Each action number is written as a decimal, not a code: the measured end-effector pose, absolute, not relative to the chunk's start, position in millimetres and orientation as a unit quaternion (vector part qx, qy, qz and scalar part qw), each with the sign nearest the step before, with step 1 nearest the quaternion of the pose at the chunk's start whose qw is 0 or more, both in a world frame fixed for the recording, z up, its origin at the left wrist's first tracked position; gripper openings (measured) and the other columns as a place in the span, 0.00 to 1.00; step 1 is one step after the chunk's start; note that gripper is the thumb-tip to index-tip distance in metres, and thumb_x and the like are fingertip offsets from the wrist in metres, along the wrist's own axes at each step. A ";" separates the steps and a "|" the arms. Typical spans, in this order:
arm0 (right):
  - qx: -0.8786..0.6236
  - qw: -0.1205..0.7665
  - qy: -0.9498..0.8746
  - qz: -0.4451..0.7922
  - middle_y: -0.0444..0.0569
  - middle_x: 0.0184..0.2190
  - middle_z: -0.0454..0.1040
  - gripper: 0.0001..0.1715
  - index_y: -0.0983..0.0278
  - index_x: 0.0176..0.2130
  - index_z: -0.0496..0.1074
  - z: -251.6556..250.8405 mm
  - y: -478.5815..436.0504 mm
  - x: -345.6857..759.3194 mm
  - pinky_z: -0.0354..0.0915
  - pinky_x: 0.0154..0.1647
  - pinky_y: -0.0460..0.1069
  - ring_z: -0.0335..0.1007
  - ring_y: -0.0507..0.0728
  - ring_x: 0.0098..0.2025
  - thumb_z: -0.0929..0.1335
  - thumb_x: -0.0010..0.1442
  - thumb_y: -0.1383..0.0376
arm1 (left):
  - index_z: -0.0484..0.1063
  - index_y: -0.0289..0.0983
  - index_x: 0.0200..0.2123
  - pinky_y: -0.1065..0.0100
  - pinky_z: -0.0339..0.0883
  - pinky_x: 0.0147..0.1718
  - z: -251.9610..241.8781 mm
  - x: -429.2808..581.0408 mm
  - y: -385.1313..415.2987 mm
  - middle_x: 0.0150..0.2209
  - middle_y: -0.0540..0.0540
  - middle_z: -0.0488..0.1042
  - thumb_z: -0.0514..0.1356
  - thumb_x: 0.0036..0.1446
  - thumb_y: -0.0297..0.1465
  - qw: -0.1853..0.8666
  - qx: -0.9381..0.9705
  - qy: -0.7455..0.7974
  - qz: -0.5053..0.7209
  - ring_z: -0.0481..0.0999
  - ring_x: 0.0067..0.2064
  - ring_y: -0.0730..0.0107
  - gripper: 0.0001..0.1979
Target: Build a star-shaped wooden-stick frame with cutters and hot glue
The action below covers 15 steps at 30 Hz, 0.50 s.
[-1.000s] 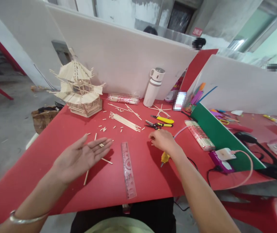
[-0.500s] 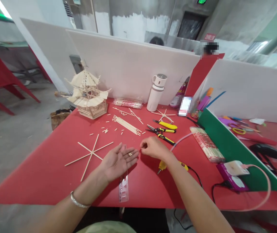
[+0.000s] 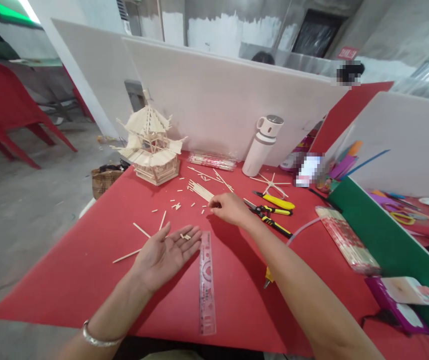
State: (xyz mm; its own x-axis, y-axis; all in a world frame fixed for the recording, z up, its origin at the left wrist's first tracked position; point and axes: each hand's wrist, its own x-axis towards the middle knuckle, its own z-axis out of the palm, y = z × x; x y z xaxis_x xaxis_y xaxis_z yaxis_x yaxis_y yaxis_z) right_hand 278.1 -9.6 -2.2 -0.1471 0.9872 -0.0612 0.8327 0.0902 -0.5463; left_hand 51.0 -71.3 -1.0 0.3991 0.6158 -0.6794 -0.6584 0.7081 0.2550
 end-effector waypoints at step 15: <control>-0.590 0.101 -0.759 0.256 0.44 0.37 0.84 0.08 0.59 0.39 0.82 -16.7 28.7 242.8 0.66 0.39 0.45 0.79 0.54 0.40 0.71 0.60 0.66 | 0.68 0.24 0.57 0.57 0.74 0.56 -1.6 10.0 -32.2 0.55 0.24 0.75 0.52 0.71 0.36 0.839 -0.023 0.389 0.381 0.79 0.56 0.48 0.22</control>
